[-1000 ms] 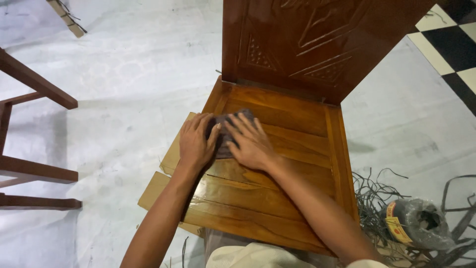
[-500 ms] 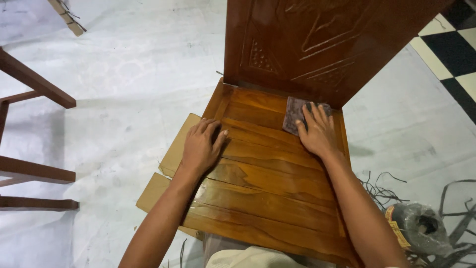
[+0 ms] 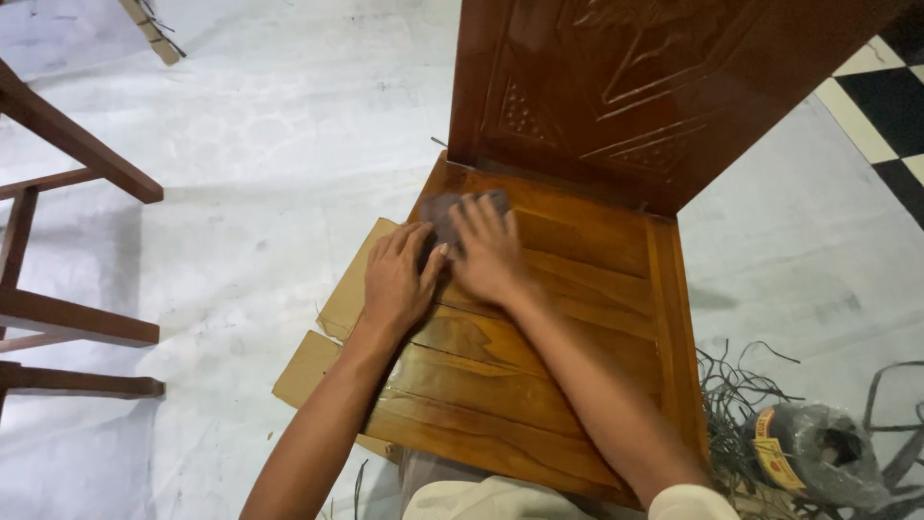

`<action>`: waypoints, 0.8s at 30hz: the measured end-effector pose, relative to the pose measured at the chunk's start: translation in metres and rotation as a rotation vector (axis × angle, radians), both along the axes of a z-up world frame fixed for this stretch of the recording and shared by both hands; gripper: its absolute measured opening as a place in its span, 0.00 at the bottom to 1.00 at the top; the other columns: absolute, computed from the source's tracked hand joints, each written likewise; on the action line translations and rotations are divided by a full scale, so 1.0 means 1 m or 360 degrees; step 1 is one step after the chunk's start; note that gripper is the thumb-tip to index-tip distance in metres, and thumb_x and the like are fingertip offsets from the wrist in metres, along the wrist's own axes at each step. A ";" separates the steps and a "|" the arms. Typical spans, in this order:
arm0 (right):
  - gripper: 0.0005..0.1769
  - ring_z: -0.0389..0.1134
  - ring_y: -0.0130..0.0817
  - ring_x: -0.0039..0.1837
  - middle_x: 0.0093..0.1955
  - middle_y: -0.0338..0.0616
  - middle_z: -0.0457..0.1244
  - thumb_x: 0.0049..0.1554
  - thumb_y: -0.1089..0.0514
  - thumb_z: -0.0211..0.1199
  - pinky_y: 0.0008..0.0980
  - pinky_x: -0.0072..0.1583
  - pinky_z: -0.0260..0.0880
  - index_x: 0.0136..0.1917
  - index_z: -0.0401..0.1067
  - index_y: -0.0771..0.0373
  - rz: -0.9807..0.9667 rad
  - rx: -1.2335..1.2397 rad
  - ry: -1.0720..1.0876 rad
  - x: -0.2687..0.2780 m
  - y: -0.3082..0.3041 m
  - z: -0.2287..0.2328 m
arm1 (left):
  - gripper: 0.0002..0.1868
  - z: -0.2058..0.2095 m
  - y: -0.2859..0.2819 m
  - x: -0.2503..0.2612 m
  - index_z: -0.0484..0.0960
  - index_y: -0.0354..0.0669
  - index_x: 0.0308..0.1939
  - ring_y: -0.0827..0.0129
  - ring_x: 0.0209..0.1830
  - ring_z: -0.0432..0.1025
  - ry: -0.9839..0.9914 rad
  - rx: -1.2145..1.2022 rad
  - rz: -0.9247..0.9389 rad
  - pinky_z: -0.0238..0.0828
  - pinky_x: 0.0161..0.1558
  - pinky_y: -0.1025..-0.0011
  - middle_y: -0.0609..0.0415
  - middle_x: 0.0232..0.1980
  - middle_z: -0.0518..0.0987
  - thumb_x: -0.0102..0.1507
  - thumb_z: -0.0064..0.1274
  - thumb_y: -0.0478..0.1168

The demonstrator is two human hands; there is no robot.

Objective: Sanding a wooden chair and wrapping its leg with cardboard and plastic strips for protection.

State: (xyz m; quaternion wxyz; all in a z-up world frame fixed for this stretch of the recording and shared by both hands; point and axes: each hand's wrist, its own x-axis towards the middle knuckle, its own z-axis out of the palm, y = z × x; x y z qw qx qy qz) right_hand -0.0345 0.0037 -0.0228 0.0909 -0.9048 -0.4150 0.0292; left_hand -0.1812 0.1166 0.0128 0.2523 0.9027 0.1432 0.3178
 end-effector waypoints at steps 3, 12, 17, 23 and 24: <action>0.42 0.33 0.50 0.86 0.86 0.49 0.37 0.60 0.39 0.53 0.61 0.79 0.29 0.81 0.52 0.59 0.0196 0.0020 -0.0044 -0.037 -0.010 0.019 | 0.21 0.005 -0.001 -0.001 0.80 0.40 0.59 0.48 0.64 0.71 -0.0083 -0.0009 -0.0043 0.63 0.66 0.55 0.45 0.62 0.79 0.69 0.54 0.49; 0.40 0.36 0.49 0.85 0.86 0.48 0.39 0.62 0.38 0.54 0.59 0.79 0.33 0.80 0.55 0.59 0.0256 0.0123 0.0138 -0.054 -0.092 0.044 | 0.23 -0.001 -0.014 -0.006 0.79 0.40 0.61 0.50 0.72 0.65 0.0041 0.0202 -0.0402 0.56 0.71 0.52 0.46 0.65 0.77 0.68 0.53 0.51; 0.41 0.35 0.49 0.85 0.85 0.49 0.39 0.64 0.35 0.50 0.60 0.78 0.33 0.81 0.52 0.59 0.0033 0.0063 0.0091 -0.050 -0.172 0.038 | 0.26 -0.004 -0.023 -0.009 0.79 0.41 0.61 0.52 0.74 0.63 0.0174 0.0349 -0.0664 0.53 0.73 0.50 0.46 0.67 0.76 0.68 0.52 0.56; 0.41 0.40 0.54 0.84 0.84 0.55 0.44 0.64 0.35 0.50 0.60 0.77 0.39 0.80 0.55 0.61 -0.0285 0.0107 -0.0098 -0.106 -0.272 0.033 | 0.28 0.009 -0.040 -0.020 0.79 0.43 0.62 0.52 0.77 0.61 0.0339 0.0306 -0.0794 0.50 0.76 0.51 0.47 0.70 0.74 0.67 0.50 0.59; 0.40 0.41 0.55 0.84 0.84 0.54 0.45 0.64 0.36 0.50 0.61 0.77 0.40 0.79 0.56 0.62 -0.0313 0.0135 -0.0177 -0.114 -0.282 0.035 | 0.29 0.009 -0.046 -0.020 0.79 0.42 0.62 0.51 0.76 0.60 0.0345 0.0322 -0.0853 0.49 0.75 0.49 0.46 0.70 0.74 0.66 0.51 0.59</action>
